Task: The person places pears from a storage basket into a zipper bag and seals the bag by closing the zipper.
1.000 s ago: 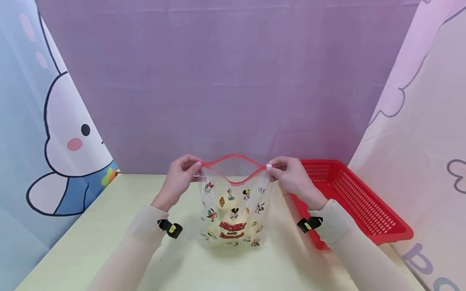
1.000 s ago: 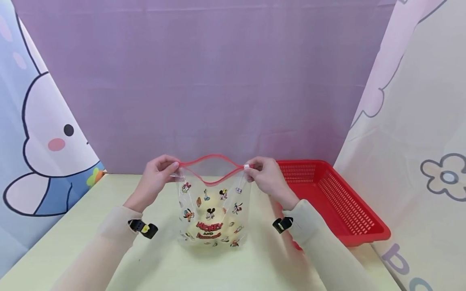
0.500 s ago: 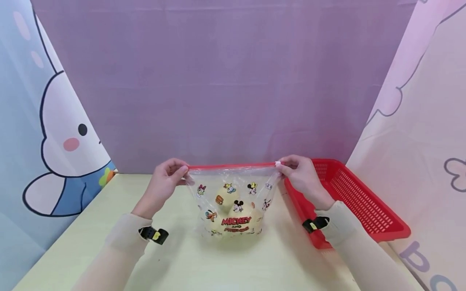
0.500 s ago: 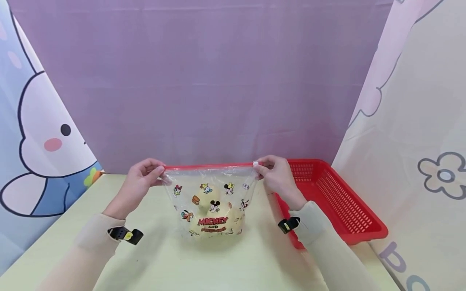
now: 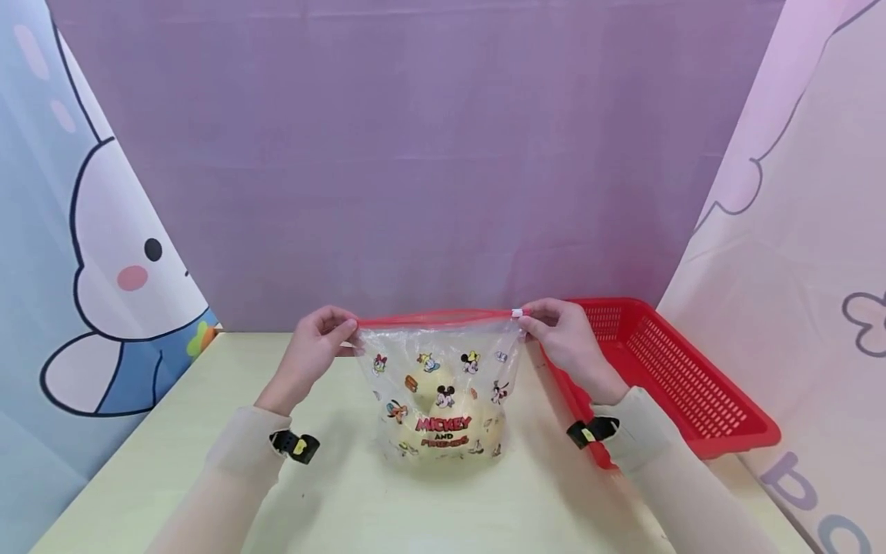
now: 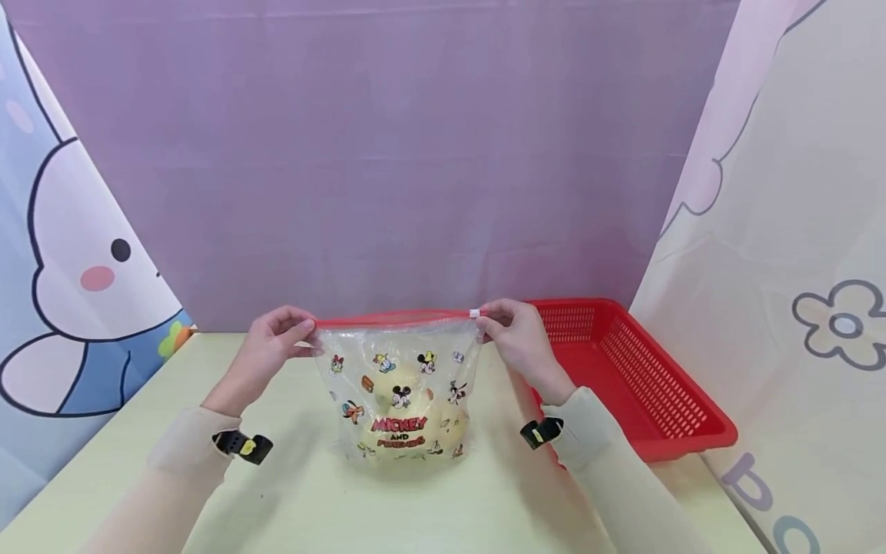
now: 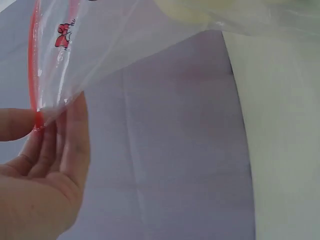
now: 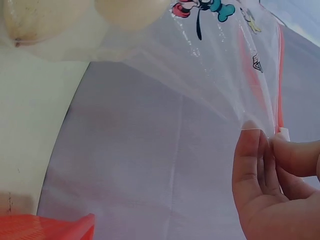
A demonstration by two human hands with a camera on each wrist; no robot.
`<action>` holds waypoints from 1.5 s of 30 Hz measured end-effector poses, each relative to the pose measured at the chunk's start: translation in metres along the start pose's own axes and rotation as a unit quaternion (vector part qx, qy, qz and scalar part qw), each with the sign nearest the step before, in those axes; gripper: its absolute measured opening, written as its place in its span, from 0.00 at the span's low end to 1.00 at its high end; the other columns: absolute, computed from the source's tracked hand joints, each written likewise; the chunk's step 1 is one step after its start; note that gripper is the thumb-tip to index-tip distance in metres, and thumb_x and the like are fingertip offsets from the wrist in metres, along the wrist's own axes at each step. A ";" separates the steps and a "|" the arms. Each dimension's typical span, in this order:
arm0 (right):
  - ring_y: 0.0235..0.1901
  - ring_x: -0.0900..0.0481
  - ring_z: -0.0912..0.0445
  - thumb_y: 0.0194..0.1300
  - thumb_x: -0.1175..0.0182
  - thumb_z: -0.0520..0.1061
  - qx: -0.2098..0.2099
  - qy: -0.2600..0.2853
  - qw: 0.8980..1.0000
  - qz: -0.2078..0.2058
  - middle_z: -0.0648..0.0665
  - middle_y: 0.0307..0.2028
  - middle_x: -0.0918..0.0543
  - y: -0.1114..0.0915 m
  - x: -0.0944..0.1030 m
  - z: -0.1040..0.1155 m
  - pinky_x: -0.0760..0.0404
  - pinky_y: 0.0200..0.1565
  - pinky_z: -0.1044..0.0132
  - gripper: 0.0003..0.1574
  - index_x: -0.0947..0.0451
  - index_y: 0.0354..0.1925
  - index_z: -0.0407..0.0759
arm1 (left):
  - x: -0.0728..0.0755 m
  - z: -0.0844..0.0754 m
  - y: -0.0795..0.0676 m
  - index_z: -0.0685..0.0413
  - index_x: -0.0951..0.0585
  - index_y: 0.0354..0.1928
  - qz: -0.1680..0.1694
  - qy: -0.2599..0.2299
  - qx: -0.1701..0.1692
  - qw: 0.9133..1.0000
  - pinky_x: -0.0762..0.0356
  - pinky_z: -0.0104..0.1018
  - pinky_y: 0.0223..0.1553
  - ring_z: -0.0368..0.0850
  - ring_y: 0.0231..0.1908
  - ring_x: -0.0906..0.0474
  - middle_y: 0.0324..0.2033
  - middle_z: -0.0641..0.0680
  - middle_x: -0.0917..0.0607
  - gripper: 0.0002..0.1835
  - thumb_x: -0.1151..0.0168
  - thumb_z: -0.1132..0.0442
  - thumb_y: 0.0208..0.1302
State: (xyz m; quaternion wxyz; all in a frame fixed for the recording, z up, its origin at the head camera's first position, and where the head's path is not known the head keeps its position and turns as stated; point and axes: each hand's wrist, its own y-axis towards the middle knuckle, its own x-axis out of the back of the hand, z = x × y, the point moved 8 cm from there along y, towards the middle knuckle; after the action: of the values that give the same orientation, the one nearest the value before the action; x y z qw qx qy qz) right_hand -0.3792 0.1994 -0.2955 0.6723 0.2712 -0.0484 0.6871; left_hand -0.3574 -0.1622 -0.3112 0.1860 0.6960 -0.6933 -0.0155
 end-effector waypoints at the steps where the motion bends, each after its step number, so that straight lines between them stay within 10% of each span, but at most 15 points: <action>1: 0.41 0.16 0.45 0.71 0.36 0.38 -0.002 0.005 1.000 0.003 0.37 0.48 0.16 -0.001 0.000 0.001 0.13 0.43 0.64 0.14 0.19 0.54 0.37 | 0.001 -0.003 0.000 0.69 0.24 0.52 -0.005 0.018 -0.005 1.000 0.13 0.40 0.44 0.49 0.39 0.18 0.42 0.63 0.20 0.13 0.44 0.63 0.77; 5: 0.39 0.15 0.47 0.71 0.36 0.38 -0.012 0.017 1.000 0.007 0.36 0.48 0.16 -0.003 0.000 0.002 0.13 0.42 0.66 0.14 0.19 0.53 0.35 | 0.000 -0.024 -0.001 0.66 0.21 0.50 -0.048 0.145 -0.058 0.987 0.17 0.43 0.46 0.52 0.42 0.20 0.42 0.62 0.18 0.12 0.44 0.62 0.76; 9: 0.37 0.14 0.47 0.70 0.35 0.39 -0.006 0.037 0.999 0.005 0.35 0.46 0.15 -0.005 -0.001 0.005 0.13 0.41 0.67 0.15 0.19 0.52 0.33 | -0.015 -0.060 -0.006 0.67 0.19 0.45 -0.088 0.283 -0.165 0.941 0.20 0.50 0.46 0.56 0.42 0.21 0.40 0.62 0.17 0.09 0.42 0.67 0.71; 13: 0.35 0.13 0.48 0.69 0.34 0.40 0.000 0.055 0.998 0.002 0.35 0.45 0.15 -0.005 -0.001 0.007 0.13 0.41 0.66 0.14 0.19 0.49 0.33 | -0.046 -0.089 -0.010 0.66 0.18 0.44 -0.065 0.353 -0.259 0.897 0.18 0.51 0.45 0.57 0.43 0.20 0.41 0.61 0.16 0.08 0.42 0.69 0.69; 16: 0.35 0.14 0.48 0.69 0.33 0.40 0.003 0.059 0.998 0.002 0.36 0.44 0.15 -0.005 -0.002 0.008 0.13 0.41 0.66 0.13 0.19 0.49 0.33 | -0.072 -0.106 -0.009 0.64 0.18 0.46 -0.023 0.370 -0.286 0.883 0.18 0.49 0.45 0.55 0.43 0.19 0.42 0.59 0.16 0.09 0.42 0.68 0.69; 31: 0.39 0.14 0.47 0.71 0.36 0.39 0.001 0.081 0.997 0.005 0.34 0.46 0.16 -0.009 -0.002 0.009 0.13 0.43 0.66 0.15 0.19 0.52 0.32 | -0.183 -0.123 0.026 0.54 0.18 0.48 0.163 0.426 -0.230 0.860 0.21 0.39 0.48 0.45 0.45 0.21 0.44 0.51 0.18 0.11 0.40 0.55 0.74; 45: 0.36 0.14 0.49 0.71 0.36 0.39 0.032 0.097 0.995 -0.008 0.34 0.44 0.15 -0.010 0.000 0.010 0.13 0.44 0.63 0.14 0.19 0.50 0.31 | -0.207 -0.120 0.036 0.54 0.17 0.43 0.202 0.379 -0.205 0.880 0.22 0.34 0.42 0.42 0.37 0.21 0.36 0.49 0.16 0.06 0.39 0.60 0.74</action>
State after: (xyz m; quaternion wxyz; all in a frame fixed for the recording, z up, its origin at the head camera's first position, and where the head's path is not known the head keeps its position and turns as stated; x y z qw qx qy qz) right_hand -0.3666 0.1963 -0.2901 0.6703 0.2255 0.0412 0.7058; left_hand -0.3665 0.0685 -0.2382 0.5722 0.4402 -0.6766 0.1450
